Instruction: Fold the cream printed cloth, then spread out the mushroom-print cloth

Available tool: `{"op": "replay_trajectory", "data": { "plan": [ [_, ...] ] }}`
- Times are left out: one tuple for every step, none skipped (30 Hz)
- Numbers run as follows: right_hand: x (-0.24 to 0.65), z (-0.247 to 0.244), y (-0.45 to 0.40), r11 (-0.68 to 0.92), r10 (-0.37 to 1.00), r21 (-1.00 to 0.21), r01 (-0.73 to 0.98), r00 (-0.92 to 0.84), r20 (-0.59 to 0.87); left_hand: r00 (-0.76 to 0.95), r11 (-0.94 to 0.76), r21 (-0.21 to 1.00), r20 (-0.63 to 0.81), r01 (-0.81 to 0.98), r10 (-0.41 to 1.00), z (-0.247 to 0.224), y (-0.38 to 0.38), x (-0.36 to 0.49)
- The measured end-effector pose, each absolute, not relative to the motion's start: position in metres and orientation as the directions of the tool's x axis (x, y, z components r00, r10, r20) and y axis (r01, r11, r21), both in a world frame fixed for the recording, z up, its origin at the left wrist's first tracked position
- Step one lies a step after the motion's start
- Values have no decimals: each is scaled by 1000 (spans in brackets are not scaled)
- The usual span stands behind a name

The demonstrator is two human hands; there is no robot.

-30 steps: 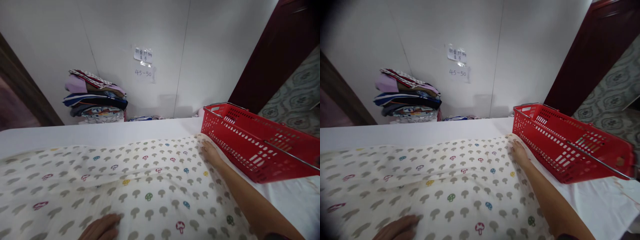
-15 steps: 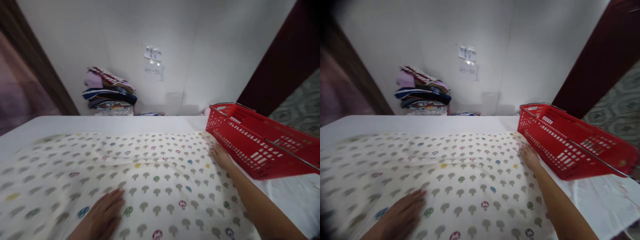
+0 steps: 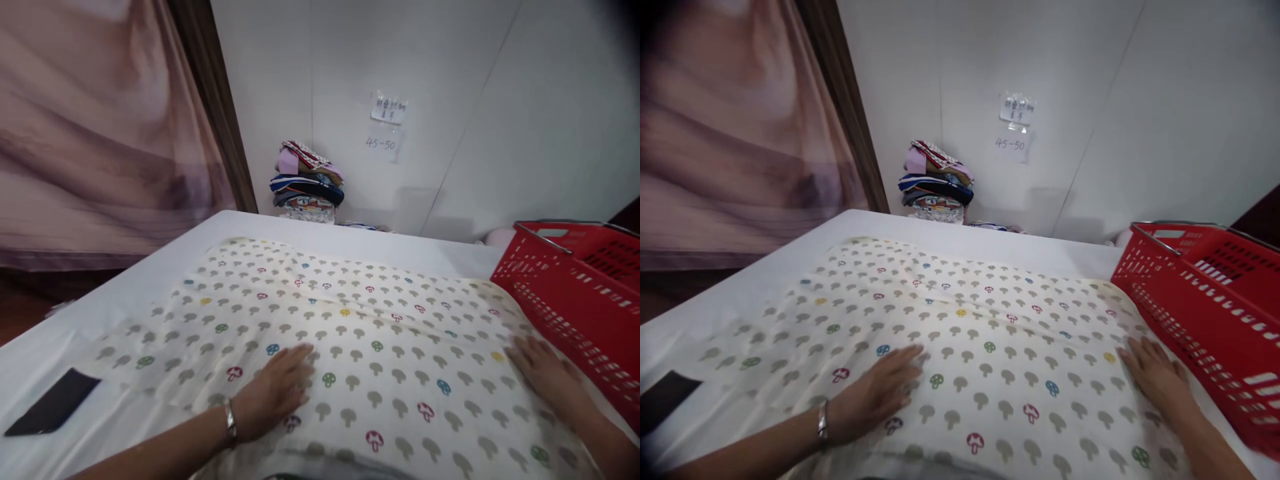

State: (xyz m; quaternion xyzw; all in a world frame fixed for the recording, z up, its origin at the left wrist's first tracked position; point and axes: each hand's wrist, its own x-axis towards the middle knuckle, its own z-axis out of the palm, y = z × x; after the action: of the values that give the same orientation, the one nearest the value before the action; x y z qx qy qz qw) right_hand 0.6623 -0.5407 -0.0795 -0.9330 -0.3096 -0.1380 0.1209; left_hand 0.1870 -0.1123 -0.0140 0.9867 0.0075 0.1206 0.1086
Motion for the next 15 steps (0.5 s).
{"op": "replay_trajectory", "data": {
  "plan": [
    [660,-76,-526,-782,532,-160,602,779,330,964,-970,241,253,16,79,-6,-101,197],
    [657,-71,-508,-780,524,-186,598,786,329,951,-962,265,278,63,138,4,-88,210],
    [654,-64,-486,-747,549,-221,627,769,329,935,-950,290,290,116,202,13,-73,226],
    [650,-57,-462,-693,578,-268,669,738,348,923,-934,317,286,162,257,20,-58,244],
    [645,-49,-435,-641,612,-302,706,707,354,905,-913,343,276,221,323,27,-43,263],
    [640,-41,-407,-604,630,-329,726,687,362,891,-891,365,256,270,375,31,-29,284],
    [636,-34,-379,-582,648,-350,734,679,346,879,-867,380,218,323,424,33,-16,305],
    [631,-27,-352,-576,660,-364,732,679,321,869,-844,381,168,378,465,32,-4,325],
    [628,-21,-325,-567,694,-359,741,665,275,863,-834,358,130,419,489,30,7,344],
    [625,-16,-300,-563,718,-347,750,652,244,861,-837,316,105,446,498,26,16,362],
    [624,-14,-277,-551,749,-321,770,626,216,863,-847,267,90,460,497,21,25,378],
    [623,-12,-256,-557,766,-280,782,614,189,869,-860,222,84,460,487,16,33,391],
    [625,-12,-238,-568,777,-237,788,609,162,878,-873,186,81,451,471,11,40,403],
    [627,-13,-223,-571,784,-212,793,604,145,887,-884,161,78,439,455,6,46,412],
    [630,-15,-210,-574,790,-187,797,599,130,895,-893,147,74,426,439,2,51,420]
  ]
}}
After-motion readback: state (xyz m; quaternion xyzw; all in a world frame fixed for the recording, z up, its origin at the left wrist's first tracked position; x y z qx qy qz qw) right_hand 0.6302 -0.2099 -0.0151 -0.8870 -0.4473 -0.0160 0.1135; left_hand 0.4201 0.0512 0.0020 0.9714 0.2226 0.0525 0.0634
